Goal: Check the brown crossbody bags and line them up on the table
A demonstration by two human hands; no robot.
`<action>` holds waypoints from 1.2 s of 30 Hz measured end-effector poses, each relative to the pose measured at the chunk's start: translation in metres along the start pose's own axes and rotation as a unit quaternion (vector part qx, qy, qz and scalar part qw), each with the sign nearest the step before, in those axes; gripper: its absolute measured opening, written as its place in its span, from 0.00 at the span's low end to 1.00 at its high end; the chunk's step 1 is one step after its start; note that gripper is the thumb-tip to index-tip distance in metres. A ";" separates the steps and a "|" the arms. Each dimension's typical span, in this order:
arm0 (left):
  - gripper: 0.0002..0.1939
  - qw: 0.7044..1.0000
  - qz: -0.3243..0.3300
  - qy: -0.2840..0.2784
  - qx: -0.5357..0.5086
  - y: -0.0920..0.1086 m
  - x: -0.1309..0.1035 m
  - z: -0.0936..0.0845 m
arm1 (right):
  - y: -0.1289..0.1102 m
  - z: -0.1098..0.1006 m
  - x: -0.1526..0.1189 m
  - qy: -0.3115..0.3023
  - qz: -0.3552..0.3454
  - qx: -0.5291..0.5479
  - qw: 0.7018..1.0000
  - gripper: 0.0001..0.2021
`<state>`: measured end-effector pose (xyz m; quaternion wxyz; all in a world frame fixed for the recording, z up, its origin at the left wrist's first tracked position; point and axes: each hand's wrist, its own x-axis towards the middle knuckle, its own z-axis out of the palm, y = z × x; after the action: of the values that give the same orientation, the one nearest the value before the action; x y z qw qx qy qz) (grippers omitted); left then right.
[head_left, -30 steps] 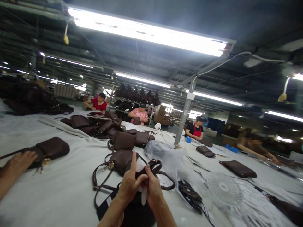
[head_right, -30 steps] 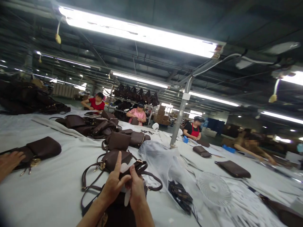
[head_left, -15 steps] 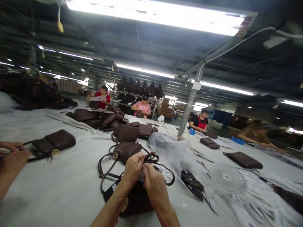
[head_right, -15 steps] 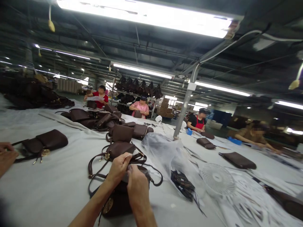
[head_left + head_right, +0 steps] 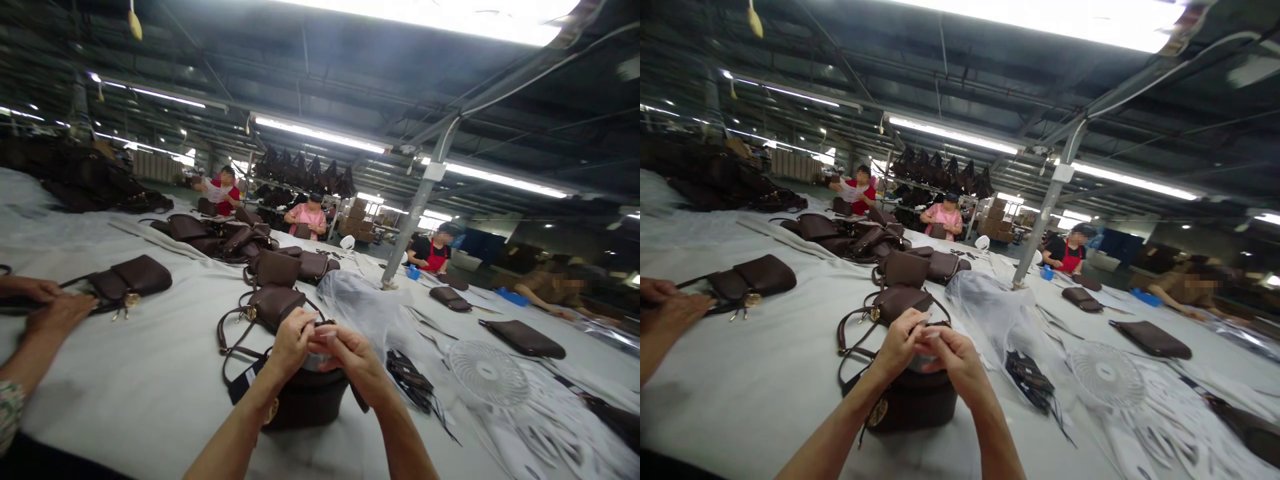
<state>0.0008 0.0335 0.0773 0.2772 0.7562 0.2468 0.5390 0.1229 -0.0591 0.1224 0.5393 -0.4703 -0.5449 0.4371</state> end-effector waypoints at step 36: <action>0.07 0.997 0.033 0.064 0.028 0.001 -0.023 0.007 | 0.011 0.011 0.016 0.077 0.086 0.052 0.992 0.20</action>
<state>0.0010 0.0165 0.0601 0.2214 0.7354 0.2541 0.5878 0.1126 -0.0415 0.1138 0.5644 -0.5186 -0.4357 0.4719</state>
